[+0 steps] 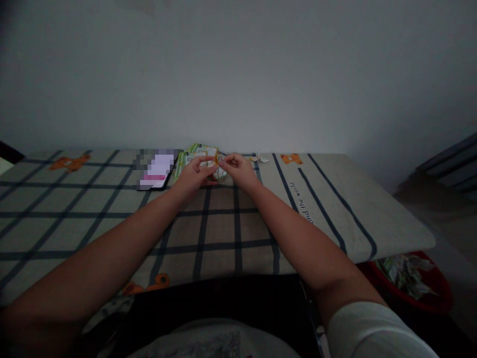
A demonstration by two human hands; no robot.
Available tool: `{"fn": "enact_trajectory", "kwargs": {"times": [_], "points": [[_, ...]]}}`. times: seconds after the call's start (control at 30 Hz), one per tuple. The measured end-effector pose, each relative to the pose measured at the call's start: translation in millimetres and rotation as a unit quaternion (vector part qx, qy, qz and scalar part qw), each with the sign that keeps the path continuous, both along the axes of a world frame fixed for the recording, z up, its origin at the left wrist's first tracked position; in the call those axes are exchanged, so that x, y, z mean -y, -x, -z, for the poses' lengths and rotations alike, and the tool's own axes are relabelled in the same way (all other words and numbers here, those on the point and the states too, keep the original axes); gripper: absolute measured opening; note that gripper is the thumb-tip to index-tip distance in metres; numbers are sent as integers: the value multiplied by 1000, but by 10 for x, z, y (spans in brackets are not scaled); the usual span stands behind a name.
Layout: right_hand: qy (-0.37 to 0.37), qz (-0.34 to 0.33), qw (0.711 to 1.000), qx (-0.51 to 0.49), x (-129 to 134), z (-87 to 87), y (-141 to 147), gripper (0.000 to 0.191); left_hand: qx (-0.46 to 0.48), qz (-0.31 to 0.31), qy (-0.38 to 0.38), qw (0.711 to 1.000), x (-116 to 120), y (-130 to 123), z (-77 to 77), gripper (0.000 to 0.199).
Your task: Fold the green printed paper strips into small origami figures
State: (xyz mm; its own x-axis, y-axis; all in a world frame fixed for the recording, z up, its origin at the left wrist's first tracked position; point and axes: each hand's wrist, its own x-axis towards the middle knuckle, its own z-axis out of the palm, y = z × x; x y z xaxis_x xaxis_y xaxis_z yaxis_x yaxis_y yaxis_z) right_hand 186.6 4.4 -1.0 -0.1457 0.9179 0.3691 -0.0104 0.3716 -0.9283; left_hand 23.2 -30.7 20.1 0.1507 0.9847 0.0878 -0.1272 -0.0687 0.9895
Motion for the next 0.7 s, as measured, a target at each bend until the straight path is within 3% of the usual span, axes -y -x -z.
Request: {"fn": "enact_trajectory", "kwargs": {"times": [0.4, 0.7], "points": [[12, 9, 1000, -11, 73, -29, 40, 54, -35, -8, -58, 998, -25, -5, 74, 45], [-2, 39, 999, -7, 68, -45, 22, 53, -20, 32, -36, 999, -36, 18, 38, 60]]}}
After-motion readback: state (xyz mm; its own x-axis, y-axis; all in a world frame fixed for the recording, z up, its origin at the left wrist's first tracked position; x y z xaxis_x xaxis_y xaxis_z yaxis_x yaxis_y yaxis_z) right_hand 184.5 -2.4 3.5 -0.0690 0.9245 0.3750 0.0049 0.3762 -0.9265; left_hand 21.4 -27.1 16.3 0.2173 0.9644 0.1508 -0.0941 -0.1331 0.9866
